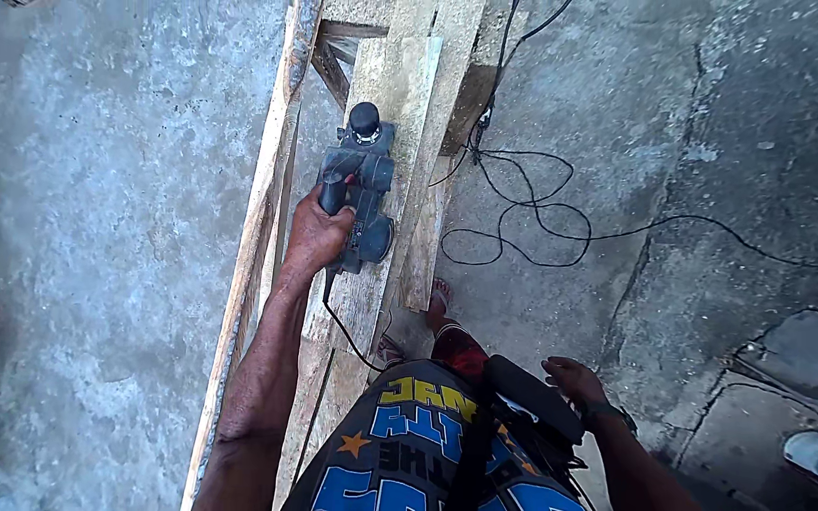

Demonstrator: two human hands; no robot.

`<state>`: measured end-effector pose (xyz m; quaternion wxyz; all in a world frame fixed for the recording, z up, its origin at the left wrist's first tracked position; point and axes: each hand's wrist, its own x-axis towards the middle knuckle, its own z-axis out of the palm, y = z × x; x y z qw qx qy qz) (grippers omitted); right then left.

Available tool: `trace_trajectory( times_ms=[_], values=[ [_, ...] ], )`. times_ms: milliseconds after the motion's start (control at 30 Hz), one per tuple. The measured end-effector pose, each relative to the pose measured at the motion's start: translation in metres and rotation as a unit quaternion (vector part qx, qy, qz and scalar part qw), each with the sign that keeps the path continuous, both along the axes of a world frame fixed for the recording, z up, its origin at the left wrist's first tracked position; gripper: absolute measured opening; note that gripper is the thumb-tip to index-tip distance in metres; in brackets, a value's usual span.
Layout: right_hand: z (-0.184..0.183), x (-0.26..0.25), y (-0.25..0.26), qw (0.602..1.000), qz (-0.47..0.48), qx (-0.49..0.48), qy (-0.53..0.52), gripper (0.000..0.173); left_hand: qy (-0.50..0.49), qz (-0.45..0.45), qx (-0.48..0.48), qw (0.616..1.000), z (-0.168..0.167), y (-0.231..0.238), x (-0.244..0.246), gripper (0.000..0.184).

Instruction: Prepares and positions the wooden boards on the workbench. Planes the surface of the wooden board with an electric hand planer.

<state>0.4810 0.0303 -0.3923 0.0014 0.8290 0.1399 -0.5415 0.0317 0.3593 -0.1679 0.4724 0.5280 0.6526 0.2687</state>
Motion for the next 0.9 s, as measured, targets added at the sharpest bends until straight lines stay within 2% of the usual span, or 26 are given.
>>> trace_trajectory(
  times_ms=[100, 233, 467, 633, 767, 900],
  values=[
    [-0.005, -0.007, -0.006, 1.0, -0.013, 0.012, 0.005, 0.041, -0.005, 0.017, 0.007, 1.0, 0.02, -0.024, -0.026, 0.028],
    [-0.006, -0.028, -0.011, 1.0, 0.005, 0.029, 0.005, 0.039, -0.005, 0.048, -0.012, 0.999, 0.036, -0.085, -0.068, 0.027],
    [0.0, -0.073, -0.032, 0.994, 0.098, 0.053, 0.009, 0.04, 0.028, 0.096, -0.041, 0.994, 0.018, -0.232, -0.127, 0.029],
    [0.004, -0.099, -0.044, 0.981, 0.189, 0.052, 0.004, 0.039, 0.062, 0.069, -0.072, 0.993, 0.006, -0.323, -0.148, 0.035],
    [0.004, -0.117, -0.048, 0.977, 0.207, 0.047, 0.005, 0.04, 0.061, 0.046, -0.088, 0.993, -0.008, -0.367, -0.154, 0.04],
    [0.003, -0.124, -0.053, 0.978, 0.201, 0.049, 0.004, 0.039, 0.062, 0.026, -0.092, 0.993, -0.016, -0.38, -0.149, 0.043]
  ],
)
